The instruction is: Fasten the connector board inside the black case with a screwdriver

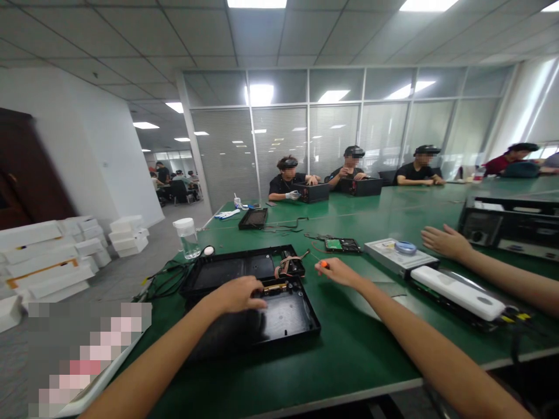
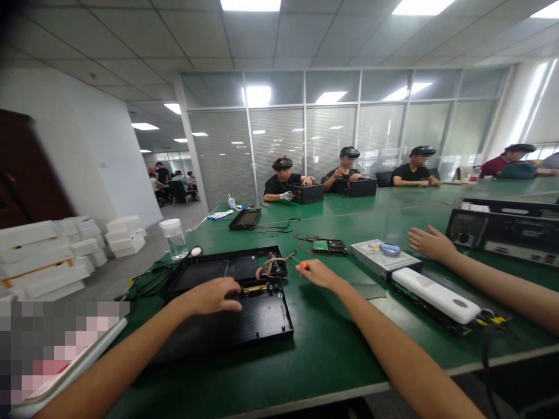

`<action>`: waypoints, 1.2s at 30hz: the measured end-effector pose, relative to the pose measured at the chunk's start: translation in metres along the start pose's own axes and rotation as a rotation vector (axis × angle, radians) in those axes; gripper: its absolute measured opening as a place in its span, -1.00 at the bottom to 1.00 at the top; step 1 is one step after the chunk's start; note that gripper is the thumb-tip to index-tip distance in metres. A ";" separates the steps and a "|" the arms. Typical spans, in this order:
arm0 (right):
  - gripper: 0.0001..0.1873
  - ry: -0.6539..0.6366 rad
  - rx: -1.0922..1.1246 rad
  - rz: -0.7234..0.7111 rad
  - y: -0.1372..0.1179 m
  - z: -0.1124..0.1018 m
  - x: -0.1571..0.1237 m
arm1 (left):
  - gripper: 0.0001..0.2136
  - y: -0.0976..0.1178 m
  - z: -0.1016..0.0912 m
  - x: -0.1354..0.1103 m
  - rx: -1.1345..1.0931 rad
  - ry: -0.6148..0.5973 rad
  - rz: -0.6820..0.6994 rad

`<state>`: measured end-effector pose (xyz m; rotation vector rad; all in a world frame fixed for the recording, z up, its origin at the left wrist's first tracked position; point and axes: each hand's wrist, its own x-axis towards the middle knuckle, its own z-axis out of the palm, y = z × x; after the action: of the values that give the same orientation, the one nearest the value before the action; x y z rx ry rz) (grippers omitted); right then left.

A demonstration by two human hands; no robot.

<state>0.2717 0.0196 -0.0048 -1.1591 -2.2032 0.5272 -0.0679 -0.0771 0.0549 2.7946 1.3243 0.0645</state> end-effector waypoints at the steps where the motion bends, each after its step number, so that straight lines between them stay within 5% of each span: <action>1: -0.55 -0.048 -0.044 -0.026 -0.008 0.007 -0.001 | -0.59 -0.009 0.002 0.012 0.051 0.091 -0.011; 3: -0.54 -0.107 -0.165 -0.090 -0.020 0.018 -0.002 | -0.60 -0.025 0.007 0.033 0.140 0.101 -0.048; 6: -0.56 -0.125 -0.228 -0.133 -0.030 0.028 -0.003 | -0.83 -0.041 0.011 0.053 0.240 -0.062 -0.051; 10: -0.57 -0.123 -0.232 -0.142 -0.027 0.033 -0.002 | -0.89 -0.035 0.004 0.059 0.317 -0.181 -0.116; 13: -0.57 -0.072 -0.205 -0.131 -0.023 0.032 0.000 | -0.79 -0.009 0.001 0.063 0.363 -0.075 -0.129; 16: -0.57 -0.007 -0.171 -0.120 -0.019 0.028 0.002 | -0.83 0.026 0.012 0.077 0.389 0.111 0.132; 18: -0.57 0.020 -0.163 -0.124 -0.017 0.024 0.001 | -0.86 0.044 0.026 0.091 0.388 0.105 0.319; 21: -0.57 0.035 -0.161 -0.119 -0.011 0.019 0.000 | -0.87 0.054 0.046 0.108 0.359 0.122 0.414; 27: -0.57 0.045 -0.159 -0.109 -0.003 0.017 -0.001 | -0.86 0.042 0.057 0.106 0.132 0.242 0.452; 36: -0.56 0.069 -0.171 -0.118 -0.005 0.013 -0.001 | -0.76 0.033 0.056 0.103 -0.022 0.403 0.197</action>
<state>0.2602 0.0149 -0.0119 -1.1062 -2.2746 0.2498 0.0260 -0.0201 0.0027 2.9871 1.0858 0.6759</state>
